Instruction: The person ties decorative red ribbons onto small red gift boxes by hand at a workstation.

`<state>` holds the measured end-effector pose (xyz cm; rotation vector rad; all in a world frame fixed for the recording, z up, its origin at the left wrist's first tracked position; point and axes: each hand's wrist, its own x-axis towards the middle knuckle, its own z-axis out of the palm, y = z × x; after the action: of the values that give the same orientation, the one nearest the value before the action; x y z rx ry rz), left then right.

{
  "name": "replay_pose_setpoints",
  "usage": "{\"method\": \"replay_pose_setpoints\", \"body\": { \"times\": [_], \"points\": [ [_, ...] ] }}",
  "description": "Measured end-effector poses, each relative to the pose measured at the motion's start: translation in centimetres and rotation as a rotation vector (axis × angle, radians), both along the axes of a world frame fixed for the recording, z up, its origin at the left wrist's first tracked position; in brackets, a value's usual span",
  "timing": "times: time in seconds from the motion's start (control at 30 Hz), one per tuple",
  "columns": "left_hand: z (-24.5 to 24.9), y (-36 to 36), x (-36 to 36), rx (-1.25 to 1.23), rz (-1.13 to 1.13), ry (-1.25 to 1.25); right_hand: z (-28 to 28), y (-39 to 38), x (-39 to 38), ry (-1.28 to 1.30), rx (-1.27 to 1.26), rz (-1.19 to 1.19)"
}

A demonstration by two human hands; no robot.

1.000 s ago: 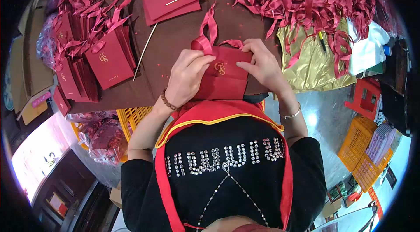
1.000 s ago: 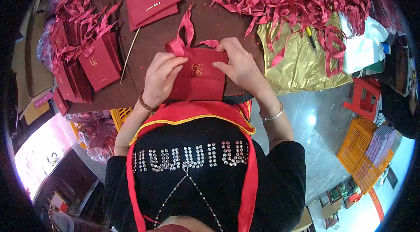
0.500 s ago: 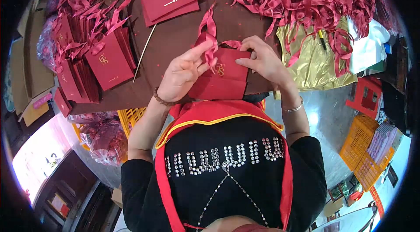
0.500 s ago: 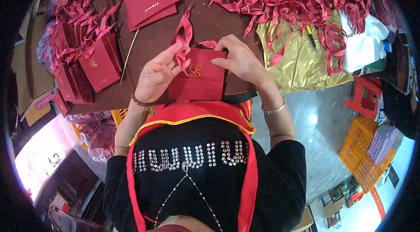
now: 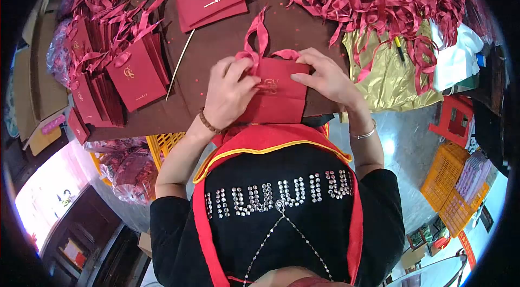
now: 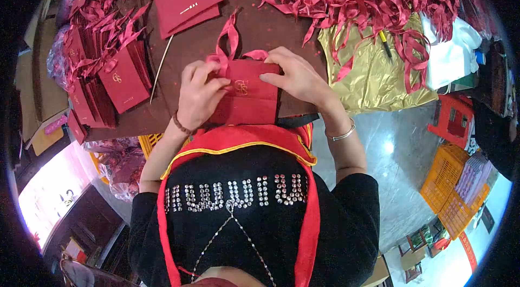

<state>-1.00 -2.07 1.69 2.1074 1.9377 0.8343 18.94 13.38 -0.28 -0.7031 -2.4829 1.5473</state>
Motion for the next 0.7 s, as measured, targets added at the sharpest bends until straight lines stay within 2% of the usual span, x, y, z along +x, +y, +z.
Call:
{"method": "replay_pose_setpoints", "body": {
  "times": [0.03, 0.1, 0.17, 0.2, 0.23, 0.3, 0.37, 0.43, 0.5, 0.57, 0.63, 0.7],
  "points": [
    [1.2, 0.0, 0.2, 0.028, -0.031, 0.202, 0.0, -0.1, 0.0, 0.004, -0.062, -0.006],
    [1.5, -0.4, 0.5, 0.049, -0.085, 0.205, -0.1, -0.3, -0.1, -0.013, -0.106, -0.037],
    [0.8, -1.1, 0.4, -0.044, -0.473, -0.123, -0.6, -0.5, -0.1, -0.028, -0.155, -0.058],
    [0.9, -1.2, 0.8, -0.191, -0.572, -0.364, -1.2, -0.5, 0.0, 0.014, -0.162, -0.058],
    [1.1, -1.4, 1.4, -0.357, -0.566, -0.585, -1.4, -0.5, 0.0, 0.056, -0.168, -0.058],
    [1.5, -1.5, 2.4, -0.536, -0.441, -0.821, -1.1, -0.7, -0.1, 0.038, -0.195, -0.059],
    [1.2, -1.2, 2.8, -0.555, -0.363, -0.905, 0.1, -0.8, -0.1, 0.019, -0.221, -0.067],
    [1.6, -0.9, 2.8, -0.661, -0.179, -1.037, 2.0, -0.8, -0.3, -0.136, -0.508, -0.146],
    [1.2, -0.9, 2.9, -0.615, 0.002, -1.09, 0.4, -1.2, 0.1, -0.071, -0.582, -0.165],
    [0.6, -0.4, 2.8, -0.557, -0.02, -1.021, -0.3, -1.2, 0.3, -0.005, -0.655, -0.184],
    [-0.1, 0.1, 3.6, -0.322, 0.128, -0.726, -0.1, -1.1, 0.3, 0.003, -0.684, -0.17],
    [-0.1, 0.8, 3.8, -0.346, 0.121, -0.676, -0.2, -1.3, 0.1, 0.024, -0.722, -0.183]
  ]
}}
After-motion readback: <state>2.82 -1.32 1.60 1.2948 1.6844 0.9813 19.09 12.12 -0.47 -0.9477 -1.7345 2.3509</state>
